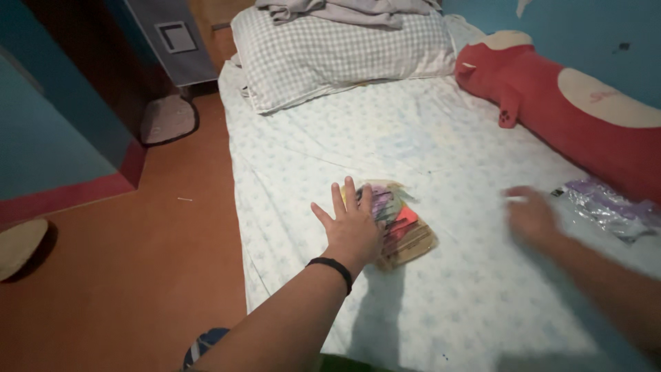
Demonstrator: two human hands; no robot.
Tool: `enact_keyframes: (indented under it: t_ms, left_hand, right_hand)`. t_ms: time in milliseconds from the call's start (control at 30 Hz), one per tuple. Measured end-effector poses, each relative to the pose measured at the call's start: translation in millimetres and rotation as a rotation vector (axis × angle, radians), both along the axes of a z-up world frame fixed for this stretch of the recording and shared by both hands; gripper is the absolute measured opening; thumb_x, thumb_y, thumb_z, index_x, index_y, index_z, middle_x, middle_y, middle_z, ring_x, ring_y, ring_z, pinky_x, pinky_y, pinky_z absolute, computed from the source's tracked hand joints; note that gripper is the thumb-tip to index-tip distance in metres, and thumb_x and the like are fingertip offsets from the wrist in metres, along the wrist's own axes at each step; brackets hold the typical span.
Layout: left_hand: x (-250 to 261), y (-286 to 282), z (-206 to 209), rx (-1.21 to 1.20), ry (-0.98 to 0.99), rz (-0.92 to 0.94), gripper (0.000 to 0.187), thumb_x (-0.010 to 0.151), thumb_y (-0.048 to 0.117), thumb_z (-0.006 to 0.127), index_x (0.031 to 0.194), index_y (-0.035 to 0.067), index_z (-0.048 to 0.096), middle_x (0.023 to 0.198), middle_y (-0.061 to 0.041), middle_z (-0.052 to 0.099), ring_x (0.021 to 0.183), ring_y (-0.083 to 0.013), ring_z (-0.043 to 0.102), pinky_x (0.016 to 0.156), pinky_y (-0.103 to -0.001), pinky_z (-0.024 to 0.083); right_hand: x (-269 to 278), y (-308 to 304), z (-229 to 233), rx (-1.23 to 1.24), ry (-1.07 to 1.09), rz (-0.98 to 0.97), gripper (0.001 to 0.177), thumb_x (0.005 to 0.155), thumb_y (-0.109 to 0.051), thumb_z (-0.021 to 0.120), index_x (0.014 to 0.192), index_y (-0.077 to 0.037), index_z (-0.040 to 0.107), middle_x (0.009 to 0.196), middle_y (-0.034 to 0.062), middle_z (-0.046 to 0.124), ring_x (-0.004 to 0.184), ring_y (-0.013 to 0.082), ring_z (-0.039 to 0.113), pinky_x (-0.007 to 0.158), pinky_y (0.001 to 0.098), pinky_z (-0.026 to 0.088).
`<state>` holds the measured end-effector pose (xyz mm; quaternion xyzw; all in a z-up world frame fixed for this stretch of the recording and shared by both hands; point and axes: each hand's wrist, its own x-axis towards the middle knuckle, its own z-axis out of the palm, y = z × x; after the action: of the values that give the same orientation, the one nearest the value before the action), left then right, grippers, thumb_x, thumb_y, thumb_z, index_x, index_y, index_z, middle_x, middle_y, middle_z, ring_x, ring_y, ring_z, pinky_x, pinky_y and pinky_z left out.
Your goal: The person folds a white t-shirt and a striped top on a bed, then places them into a drawer. They also place packaged items into a drawer and wipe the exterior of a plastic drawer unit with a red cloth.
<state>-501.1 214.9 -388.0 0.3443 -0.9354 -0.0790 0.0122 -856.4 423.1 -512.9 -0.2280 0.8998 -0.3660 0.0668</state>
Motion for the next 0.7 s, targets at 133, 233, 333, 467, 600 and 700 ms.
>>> enact_keyframes:
  t_ms: [133,233,333,467,600,700]
  left_hand:
    - [0,8,2,-0.014,0.003,-0.006,0.084,0.096,0.049,0.056,0.162,0.017,0.015,0.169,-0.016,-0.005,0.154,-0.0425,-0.006,0.11,-0.082,0.003]
    - [-2,13,1,0.009,-0.002,-0.025,0.082,0.096,0.048,0.056,0.162,0.019,0.016,0.171,-0.015,-0.005,0.155,-0.0421,-0.007,0.111,-0.081,0.002]
    - [-4,11,2,-0.017,-0.021,-0.03,0.083,0.096,0.047,0.056,0.162,0.018,0.015,0.171,-0.015,-0.005,0.156,-0.0406,-0.006,0.112,-0.08,0.003]
    - [-7,7,5,-0.038,-0.045,-0.033,0.084,0.096,0.047,0.057,0.162,0.017,0.014,0.17,-0.015,-0.006,0.154,-0.0415,-0.008,0.111,-0.079,0.002]
    - [-7,8,8,-0.037,-0.056,-0.039,0.086,0.095,0.051,0.058,0.162,0.021,0.014,0.171,-0.013,-0.003,0.155,-0.0415,-0.003,0.112,-0.079,0.006]
    - [-6,14,7,0.119,-0.146,-0.141,0.088,0.092,0.054,0.06,0.162,0.027,0.014,0.172,-0.008,0.0,0.157,-0.04,0.001,0.115,-0.078,0.01]
  right_hand:
    - [-97,75,10,0.42,0.333,0.072,0.063,0.082,-0.029,0.074,0.143,-0.017,0.062,0.135,0.0196,0.056,0.121,0.0457,0.051,0.1,0.0581,0.043]
    - [-118,101,22,1.068,0.728,0.352,0.049,0.087,-0.047,0.066,0.135,-0.043,0.061,0.169,-0.0009,0.027,0.153,0.0287,0.027,0.119,0.0655,0.02]
    - [-122,105,27,1.287,0.618,0.398,0.038,0.094,-0.056,0.058,0.13,-0.05,0.066,0.171,-0.0077,0.025,0.159,0.0191,0.027,0.13,0.0671,0.014]
    - [-122,98,17,1.263,0.388,0.302,0.054,0.089,-0.067,0.059,0.127,-0.031,0.071,0.155,0.0025,0.049,0.144,0.025,0.048,0.121,0.0541,0.033]
    - [-108,87,18,1.148,0.176,0.19,0.072,0.085,-0.07,0.064,0.122,-0.01,0.081,0.138,0.0118,0.073,0.127,0.0278,0.068,0.109,0.0386,0.053]
    - [-67,63,33,0.788,0.004,0.168,0.059,0.084,-0.05,0.075,0.117,-0.002,0.081,0.132,0.0157,0.07,0.12,0.0294,0.066,0.102,0.0417,0.055]
